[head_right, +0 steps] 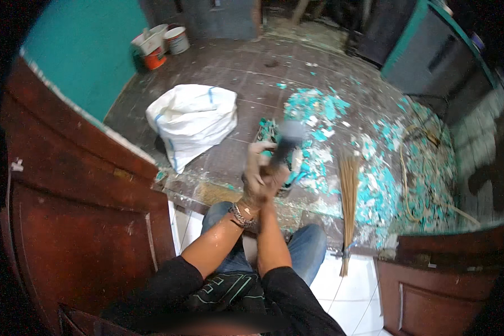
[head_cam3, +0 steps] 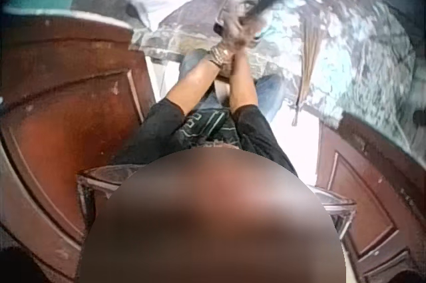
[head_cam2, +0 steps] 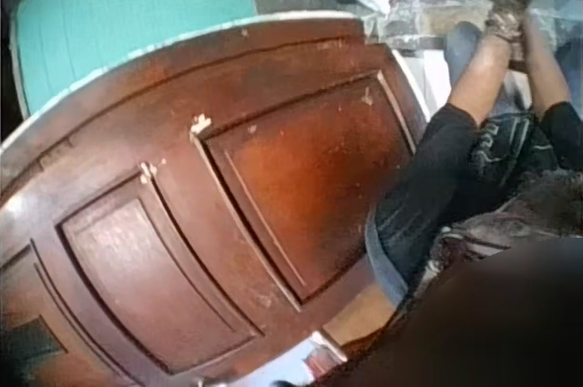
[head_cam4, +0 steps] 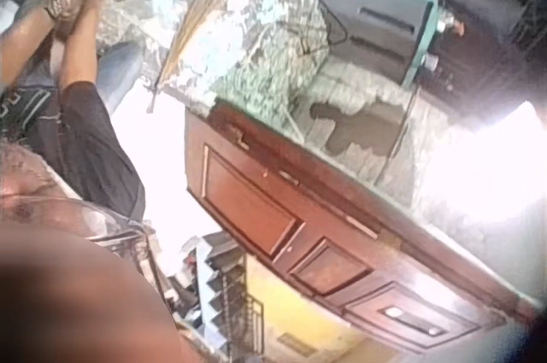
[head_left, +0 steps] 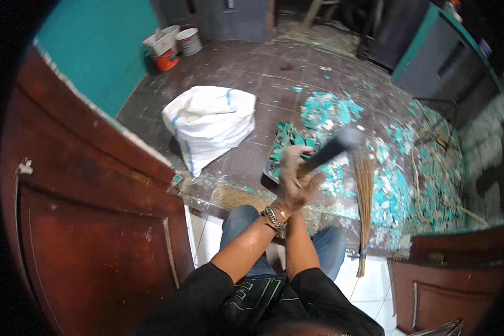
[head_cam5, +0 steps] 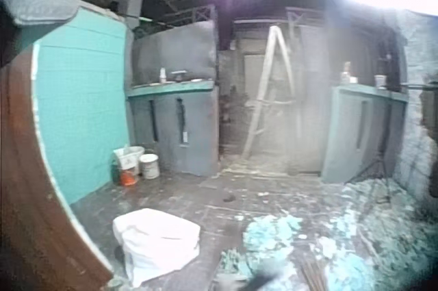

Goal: Sweep up debris from a damaged floor into a dustpan and empty it into a bag.

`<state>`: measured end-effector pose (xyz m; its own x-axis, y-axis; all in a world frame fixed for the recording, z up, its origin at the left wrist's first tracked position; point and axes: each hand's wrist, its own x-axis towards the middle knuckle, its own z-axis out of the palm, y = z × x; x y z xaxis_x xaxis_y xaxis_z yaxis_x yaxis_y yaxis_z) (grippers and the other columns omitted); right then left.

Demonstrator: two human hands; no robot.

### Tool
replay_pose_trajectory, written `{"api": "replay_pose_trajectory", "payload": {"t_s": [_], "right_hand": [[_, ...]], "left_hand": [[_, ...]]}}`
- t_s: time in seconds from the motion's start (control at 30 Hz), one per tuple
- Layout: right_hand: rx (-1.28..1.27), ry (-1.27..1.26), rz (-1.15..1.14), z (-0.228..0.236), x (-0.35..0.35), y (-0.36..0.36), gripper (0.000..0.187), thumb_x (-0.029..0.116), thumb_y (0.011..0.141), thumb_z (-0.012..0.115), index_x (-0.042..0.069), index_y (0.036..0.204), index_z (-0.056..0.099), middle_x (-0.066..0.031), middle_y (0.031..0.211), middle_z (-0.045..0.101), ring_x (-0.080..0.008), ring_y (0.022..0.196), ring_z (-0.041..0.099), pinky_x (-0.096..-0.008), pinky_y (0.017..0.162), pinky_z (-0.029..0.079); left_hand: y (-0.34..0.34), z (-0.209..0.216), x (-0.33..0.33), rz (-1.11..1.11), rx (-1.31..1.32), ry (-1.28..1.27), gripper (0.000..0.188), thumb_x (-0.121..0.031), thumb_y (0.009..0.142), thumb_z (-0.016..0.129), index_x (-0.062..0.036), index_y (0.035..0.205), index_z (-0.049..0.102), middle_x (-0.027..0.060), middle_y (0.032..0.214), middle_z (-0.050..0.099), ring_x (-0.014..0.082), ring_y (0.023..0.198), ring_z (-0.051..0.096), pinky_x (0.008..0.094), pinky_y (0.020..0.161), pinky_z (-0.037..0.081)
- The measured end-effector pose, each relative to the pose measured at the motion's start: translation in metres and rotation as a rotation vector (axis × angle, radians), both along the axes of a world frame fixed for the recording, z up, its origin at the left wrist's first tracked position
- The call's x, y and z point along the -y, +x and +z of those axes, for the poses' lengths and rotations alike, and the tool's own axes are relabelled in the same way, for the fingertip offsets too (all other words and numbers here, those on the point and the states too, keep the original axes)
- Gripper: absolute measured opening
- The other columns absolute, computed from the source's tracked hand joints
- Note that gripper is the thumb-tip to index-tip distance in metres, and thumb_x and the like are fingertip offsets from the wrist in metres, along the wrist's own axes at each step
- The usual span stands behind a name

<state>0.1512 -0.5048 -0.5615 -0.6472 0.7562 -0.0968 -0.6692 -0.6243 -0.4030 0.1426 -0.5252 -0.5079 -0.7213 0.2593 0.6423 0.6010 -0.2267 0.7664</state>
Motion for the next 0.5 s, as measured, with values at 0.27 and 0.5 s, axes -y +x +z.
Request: {"api": "replay_pose_trajectory", "payload": {"t_s": [0.27,0.5], "right_hand": [[0.455,0.956,-0.399,-0.069,-0.043,0.032,0.014,0.013,0.079,0.062,0.003,0.075,0.053,-0.0034,0.064,0.050,-0.0107,0.052,0.047,-0.0240,0.050,0.039],[0.298,0.846,-0.208,0.000,-0.037,0.041,0.014,0.005,0.076,0.057,0.002,0.086,0.048,-0.0089,0.073,0.053,-0.0139,0.059,0.049,-0.0270,0.057,0.043]], "left_hand": [[-0.221,-0.078,0.136,0.627,-0.151,-1.108,0.071,-0.043,0.077,0.062,0.0016,0.128,0.040,0.0164,0.111,0.057,0.0301,0.110,0.052,0.0603,0.104,0.015],[-0.295,-0.118,0.207,0.608,-0.431,-1.646,0.030,-0.019,0.077,0.059,-0.0070,0.104,0.061,0.0071,0.093,0.064,0.0220,0.099,0.058,0.0638,0.106,0.002]]}}
